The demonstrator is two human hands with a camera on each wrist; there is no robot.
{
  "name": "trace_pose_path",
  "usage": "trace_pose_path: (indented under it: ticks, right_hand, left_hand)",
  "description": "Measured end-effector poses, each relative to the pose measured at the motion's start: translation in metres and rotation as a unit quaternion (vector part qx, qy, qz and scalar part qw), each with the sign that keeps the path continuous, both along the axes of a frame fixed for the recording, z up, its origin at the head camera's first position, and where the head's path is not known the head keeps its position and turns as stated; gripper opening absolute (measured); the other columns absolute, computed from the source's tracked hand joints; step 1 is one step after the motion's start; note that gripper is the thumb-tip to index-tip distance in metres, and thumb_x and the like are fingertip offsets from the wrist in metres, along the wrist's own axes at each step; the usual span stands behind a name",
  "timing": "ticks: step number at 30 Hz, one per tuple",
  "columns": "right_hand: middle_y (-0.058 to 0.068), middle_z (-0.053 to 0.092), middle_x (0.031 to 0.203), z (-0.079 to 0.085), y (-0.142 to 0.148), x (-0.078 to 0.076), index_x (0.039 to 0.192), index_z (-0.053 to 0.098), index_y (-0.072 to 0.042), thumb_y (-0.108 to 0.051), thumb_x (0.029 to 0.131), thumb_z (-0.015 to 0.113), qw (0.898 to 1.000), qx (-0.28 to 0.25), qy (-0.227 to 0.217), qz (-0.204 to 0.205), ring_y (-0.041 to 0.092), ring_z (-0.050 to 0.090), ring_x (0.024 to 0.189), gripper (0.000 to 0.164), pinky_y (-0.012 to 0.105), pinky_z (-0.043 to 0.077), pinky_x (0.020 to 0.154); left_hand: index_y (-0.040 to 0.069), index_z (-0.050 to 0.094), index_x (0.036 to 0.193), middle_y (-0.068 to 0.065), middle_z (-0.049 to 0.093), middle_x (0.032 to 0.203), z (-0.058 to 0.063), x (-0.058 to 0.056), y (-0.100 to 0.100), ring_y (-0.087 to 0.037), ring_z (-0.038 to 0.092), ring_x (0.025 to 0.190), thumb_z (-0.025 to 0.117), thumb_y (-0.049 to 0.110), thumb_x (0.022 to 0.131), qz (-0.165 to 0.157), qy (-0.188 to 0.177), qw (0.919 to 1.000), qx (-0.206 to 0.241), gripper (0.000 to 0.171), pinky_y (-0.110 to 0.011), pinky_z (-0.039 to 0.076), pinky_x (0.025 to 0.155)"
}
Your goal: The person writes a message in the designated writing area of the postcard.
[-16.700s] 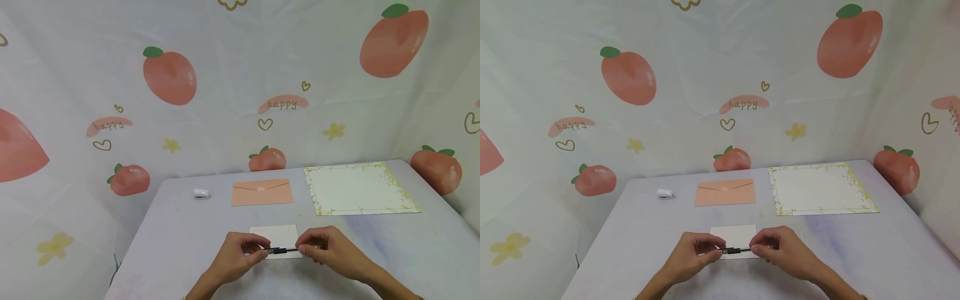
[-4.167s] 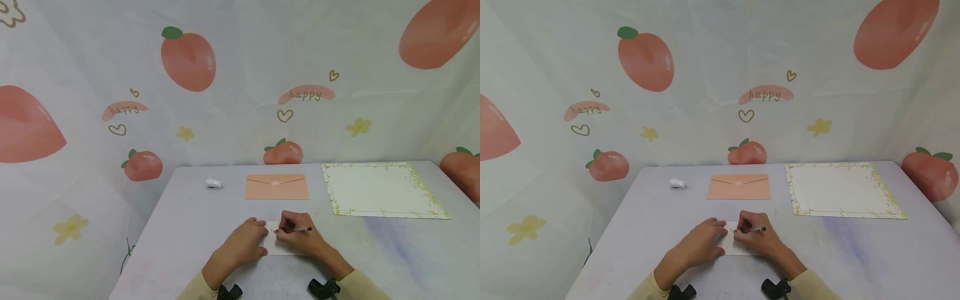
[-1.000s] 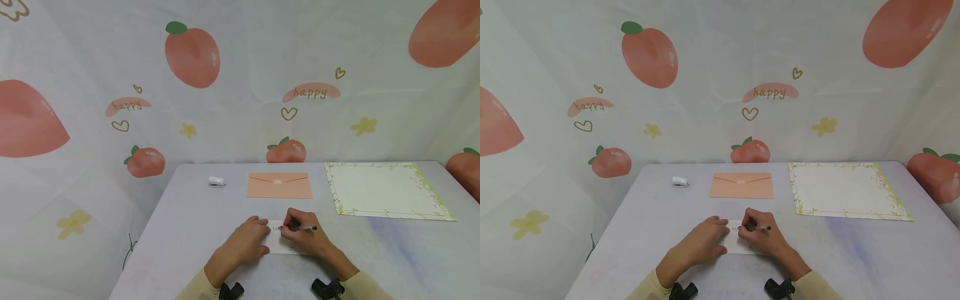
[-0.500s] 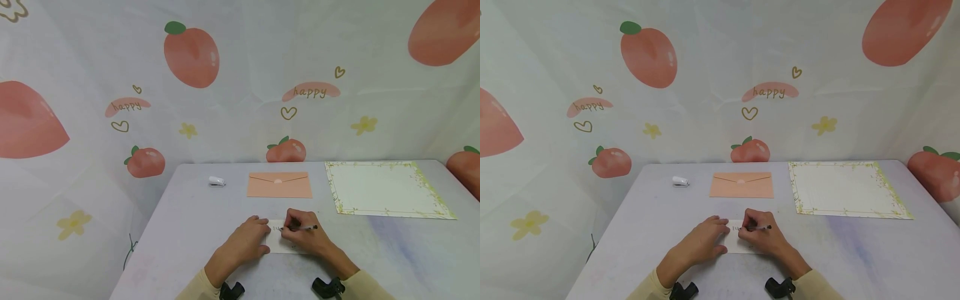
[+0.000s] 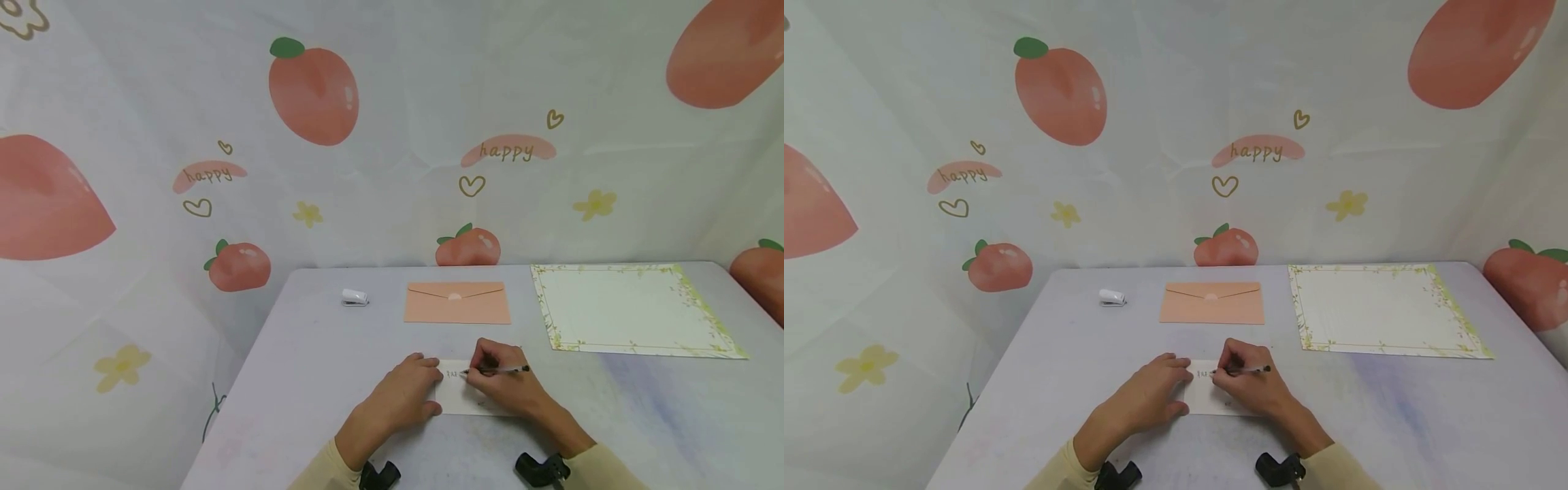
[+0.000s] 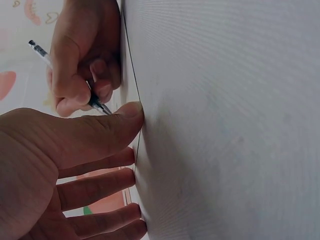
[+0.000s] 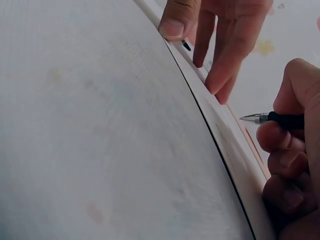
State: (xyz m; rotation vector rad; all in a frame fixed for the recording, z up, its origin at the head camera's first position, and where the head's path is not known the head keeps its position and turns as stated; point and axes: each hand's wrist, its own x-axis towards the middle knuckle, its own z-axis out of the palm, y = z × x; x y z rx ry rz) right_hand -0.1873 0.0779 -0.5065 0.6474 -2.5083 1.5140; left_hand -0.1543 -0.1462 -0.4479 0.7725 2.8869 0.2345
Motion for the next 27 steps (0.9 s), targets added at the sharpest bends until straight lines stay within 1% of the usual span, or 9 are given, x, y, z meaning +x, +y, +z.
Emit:
trace_pose_path:
  ticks: [6,11,18,27]
  right_hand:
    - [-0.015,0.058,0.073,-0.0012,0.0042,0.0009,0.080,0.063,-0.024,0.005,0.081,0.077,1.000,-0.005,-0.009,-0.005,0.003,0.053,0.068,0.032,0.023,0.044,0.059]
    - [-0.014,0.057,0.072,-0.0027,0.0042,0.0006,0.080,0.064,-0.025,0.006,0.081,0.077,1.000,-0.012,-0.011,0.008,0.003,0.052,0.067,0.033,0.022,0.043,0.059]
    - [-0.016,0.059,0.071,-0.0051,0.0029,0.0008,0.082,0.065,-0.026,0.004,0.082,0.077,1.000,-0.008,0.002,0.029,0.002,0.052,0.066,0.033,0.021,0.042,0.057]
    - [-0.016,0.060,0.070,-0.0062,0.0023,0.0011,0.081,0.065,-0.026,0.004,0.082,0.078,0.999,-0.011,0.014,0.038,0.001,0.052,0.064,0.032,0.020,0.041,0.056]
  left_hand:
    - [0.011,0.081,0.127,-0.004,0.071,0.148,-0.0006,-0.0003,0.0017,-0.029,0.064,0.141,0.095,0.027,0.088,0.002,-0.005,1.0000,0.002,0.045,-0.041,0.059,0.112]
    - [0.011,0.081,0.128,-0.003,0.071,0.148,-0.0004,-0.0002,0.0013,-0.029,0.063,0.141,0.095,0.028,0.087,0.007,-0.007,0.9999,-0.001,0.046,-0.041,0.058,0.112]
    - [0.011,0.081,0.127,-0.003,0.072,0.147,0.0002,0.0003,0.0008,-0.028,0.064,0.140,0.096,0.027,0.087,0.008,-0.007,0.9999,-0.003,0.046,-0.040,0.059,0.112]
    - [0.010,0.081,0.126,-0.003,0.072,0.146,-0.0005,-0.0005,0.0011,-0.027,0.065,0.138,0.096,0.027,0.087,0.004,-0.002,1.0000,-0.003,0.046,-0.039,0.059,0.111]
